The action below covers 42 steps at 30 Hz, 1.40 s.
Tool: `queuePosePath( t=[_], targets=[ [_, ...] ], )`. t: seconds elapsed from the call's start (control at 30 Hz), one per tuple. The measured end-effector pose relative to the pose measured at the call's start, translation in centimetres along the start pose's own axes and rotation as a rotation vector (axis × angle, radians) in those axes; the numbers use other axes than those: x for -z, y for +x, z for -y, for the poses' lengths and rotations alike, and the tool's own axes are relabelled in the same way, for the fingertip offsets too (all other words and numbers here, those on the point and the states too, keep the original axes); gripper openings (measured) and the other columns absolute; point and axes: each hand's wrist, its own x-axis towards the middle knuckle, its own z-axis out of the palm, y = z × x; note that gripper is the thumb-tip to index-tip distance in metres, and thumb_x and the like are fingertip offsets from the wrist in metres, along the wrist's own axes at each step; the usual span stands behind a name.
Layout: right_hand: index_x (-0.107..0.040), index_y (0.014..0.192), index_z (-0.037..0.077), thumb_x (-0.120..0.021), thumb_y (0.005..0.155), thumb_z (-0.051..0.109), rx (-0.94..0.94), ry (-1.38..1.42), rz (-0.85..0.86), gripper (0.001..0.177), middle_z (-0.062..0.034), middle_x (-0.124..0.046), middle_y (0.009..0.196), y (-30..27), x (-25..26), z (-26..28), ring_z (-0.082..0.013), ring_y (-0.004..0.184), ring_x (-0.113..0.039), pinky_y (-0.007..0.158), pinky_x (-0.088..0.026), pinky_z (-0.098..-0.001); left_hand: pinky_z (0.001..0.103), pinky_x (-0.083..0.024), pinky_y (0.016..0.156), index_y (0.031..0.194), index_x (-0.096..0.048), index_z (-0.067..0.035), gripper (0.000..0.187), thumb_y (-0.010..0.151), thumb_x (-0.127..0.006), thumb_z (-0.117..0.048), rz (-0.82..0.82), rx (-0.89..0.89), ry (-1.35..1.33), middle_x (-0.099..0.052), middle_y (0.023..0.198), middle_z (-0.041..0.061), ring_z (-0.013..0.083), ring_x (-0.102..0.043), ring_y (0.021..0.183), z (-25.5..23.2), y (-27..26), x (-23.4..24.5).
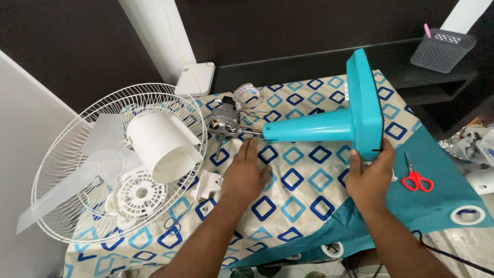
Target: The person unscrews the base of a disassembled electric fan, then handles and twists the motor wires. The fan parts remain on the table and are not reassembled in the clip.
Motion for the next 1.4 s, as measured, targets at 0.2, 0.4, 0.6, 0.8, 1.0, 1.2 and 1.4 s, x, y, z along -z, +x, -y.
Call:
queuePosePath(
  t=[0.2,0.4,0.6,0.8,1.0,1.2,1.4],
  targets=[
    [-0.044,0.14,-0.011,-0.07,0.101,0.005,0.05,-0.003,-0.027,0.05,-0.0269,-0.052,0.134,0.3,0.1,0.5,-0.0352,0.118,-0.061,0.09,-0.057,-0.0392,0.048,-0.057,0.087,0.163,-0.007,-0.009,0.103,0.087,-0.073,-0.031,0.265,0.134,0.086,-0.06,0.138,0.022,0.0387,-0.071,0.103,-0.6,5.3,0.7],
    [-0.046,0.141,-0.009,-0.069,0.101,0.005,-0.065,-0.04,-0.047,0.049,-0.0241,-0.054,0.126,0.0,0.2,0.4,-0.0303,0.106,-0.063,0.084,-0.056,-0.0377,0.048,-0.056,0.087,0.163,-0.004,-0.01,0.106,0.088,-0.075,-0.035,0.349,0.159,0.166,-0.068,0.123,0.018,0.0345,-0.071,0.102,-0.7,7.5,0.6],
    [-0.04,0.137,-0.01,-0.067,0.104,0.005,-0.136,0.04,-0.11,0.045,-0.0219,-0.057,0.118,-0.1,0.0,-0.7,-0.0291,0.104,-0.063,0.089,-0.052,-0.039,0.045,-0.058,0.081,0.163,-0.015,-0.019,0.093,0.091,-0.072,-0.032,0.231,0.184,0.096,-0.074,0.111,0.01,0.0309,-0.073,0.094,-0.7,7.6,0.0],
    [-0.036,0.141,-0.012,-0.067,0.104,0.004,-0.065,0.02,-0.139,0.051,-0.024,-0.056,0.124,-0.4,-0.1,-1.3,-0.033,0.115,-0.062,0.1,-0.05,-0.0441,0.042,-0.057,0.074,0.151,-0.043,-0.019,0.07,0.089,-0.074,-0.03,0.009,0.21,-0.091,-0.078,0.097,0.005,0.0283,-0.075,0.085,-1.1,5.8,-0.6],
    [-0.036,0.144,-0.011,-0.068,0.105,0.003,0.005,-0.051,-0.148,0.052,-0.0259,-0.052,0.128,-0.4,-0.1,-1.3,-0.0351,0.117,-0.059,0.103,-0.048,-0.0449,0.041,-0.056,0.073,0.116,-0.07,-0.016,0.032,0.088,-0.075,-0.031,-0.02,0.266,-0.159,-0.08,0.095,0.005,0.0267,-0.075,0.085,-1.9,3.1,-0.9],
    [-0.04,0.137,-0.012,-0.072,0.104,0.003,0.083,-0.134,-0.172,0.048,-0.0259,-0.051,0.127,-0.6,-0.2,-1.9,-0.0363,0.124,-0.056,0.106,-0.046,-0.0475,0.044,-0.051,0.081,0.105,-0.075,-0.014,0.021,0.087,-0.073,-0.025,-0.047,0.044,0.135,-0.077,0.092,0.007,0.0278,-0.071,0.085,-2.5,0.3,-0.6],
    [-0.037,0.138,-0.012,-0.071,0.104,0.007,-0.028,-0.034,-0.13,0.052,-0.0258,-0.048,0.131,-0.9,-0.3,-2.9,-0.0363,0.126,-0.055,0.109,-0.045,-0.0457,0.048,-0.041,0.096,0.132,-0.061,-0.009,0.053,0.083,-0.074,-0.025,0.033,0.07,0.133,-0.071,0.114,0.01,0.0308,-0.06,0.111,-2.4,-2.3,0.5]
  ],
)
